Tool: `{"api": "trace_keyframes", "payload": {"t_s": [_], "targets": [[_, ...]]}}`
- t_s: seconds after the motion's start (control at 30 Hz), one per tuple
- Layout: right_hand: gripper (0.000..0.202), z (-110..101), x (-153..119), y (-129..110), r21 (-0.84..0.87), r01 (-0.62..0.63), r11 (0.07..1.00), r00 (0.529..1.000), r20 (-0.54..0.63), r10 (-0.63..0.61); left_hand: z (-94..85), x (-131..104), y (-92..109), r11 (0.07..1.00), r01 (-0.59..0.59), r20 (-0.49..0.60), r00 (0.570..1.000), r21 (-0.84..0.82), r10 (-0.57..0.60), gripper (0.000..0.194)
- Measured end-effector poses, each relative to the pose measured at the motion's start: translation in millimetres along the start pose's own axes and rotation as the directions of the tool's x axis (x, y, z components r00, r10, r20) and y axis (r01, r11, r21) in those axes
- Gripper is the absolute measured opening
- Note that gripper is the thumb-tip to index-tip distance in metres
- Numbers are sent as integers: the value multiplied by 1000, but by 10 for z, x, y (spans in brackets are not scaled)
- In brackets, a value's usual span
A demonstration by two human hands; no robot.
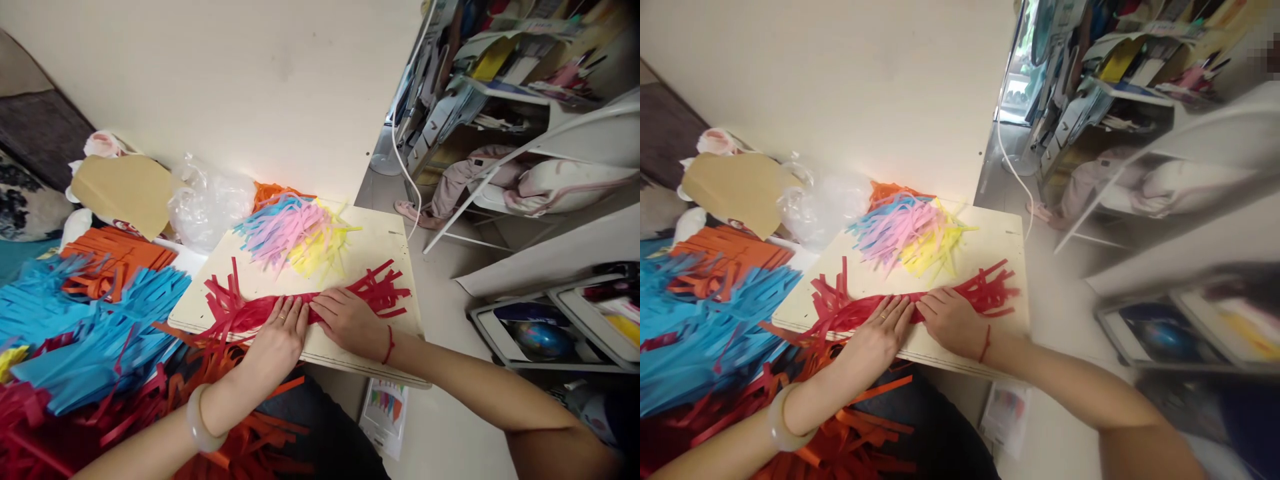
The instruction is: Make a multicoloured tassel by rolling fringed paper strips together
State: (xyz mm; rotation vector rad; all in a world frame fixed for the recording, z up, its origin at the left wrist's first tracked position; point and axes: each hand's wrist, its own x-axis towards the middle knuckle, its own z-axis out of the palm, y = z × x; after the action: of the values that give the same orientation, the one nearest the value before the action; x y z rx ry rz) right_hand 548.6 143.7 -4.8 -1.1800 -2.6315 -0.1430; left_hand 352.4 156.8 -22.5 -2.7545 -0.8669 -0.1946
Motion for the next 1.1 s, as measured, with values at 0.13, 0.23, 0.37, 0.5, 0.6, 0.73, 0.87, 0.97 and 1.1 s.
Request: {"api": "trace_keyframes", "payload": {"t_s": [0.13, 0.23, 0.37, 0.5, 0.6, 0.73, 0.87, 0.97, 1.1], "targets": [[27, 78, 52, -55, -77, 17, 997, 999, -45, -20, 48, -14, 11, 1000, 10, -43, 999, 3, -10, 45], [27, 78, 95, -113, -95, 29, 995, 998, -54, -34, 91, -31, 6, 998, 32, -75, 997, -45, -35, 43], [25, 101, 72, -87, -97, 61, 993, 998, -10, -62, 82, -26, -40, 995, 21, -174, 984, -96, -37, 36], [21, 104, -1, 32, -84, 73, 994, 997, -24, -75, 48, -23, -112, 990, 3, -246, 968, -145, -39, 31], [19, 77, -11, 59, -86, 28, 996, 998, -50, -33, 79, -46, -142, 984, -5, -205, 978, -180, -32, 38], [23, 65, 46, 3, -97, 53, 994, 997, -57, -59, 149, -81, -124, 984, -8, -213, 977, -175, -30, 44], [28, 73, 69, 20, -63, 119, 991, 992, -27, -121, 161, -126, -119, 989, -19, -242, 970, -148, -18, 41], [30, 35, 28, 140, 54, 74, 996, 997, -6, -74, 129, -186, -194, 980, -22, -275, 961, -197, -34, 36], [24, -51, -3, 358, 381, -146, 913, 989, 89, 121, 47, -243, -357, 915, 53, -277, 945, -399, -175, 21]]}}
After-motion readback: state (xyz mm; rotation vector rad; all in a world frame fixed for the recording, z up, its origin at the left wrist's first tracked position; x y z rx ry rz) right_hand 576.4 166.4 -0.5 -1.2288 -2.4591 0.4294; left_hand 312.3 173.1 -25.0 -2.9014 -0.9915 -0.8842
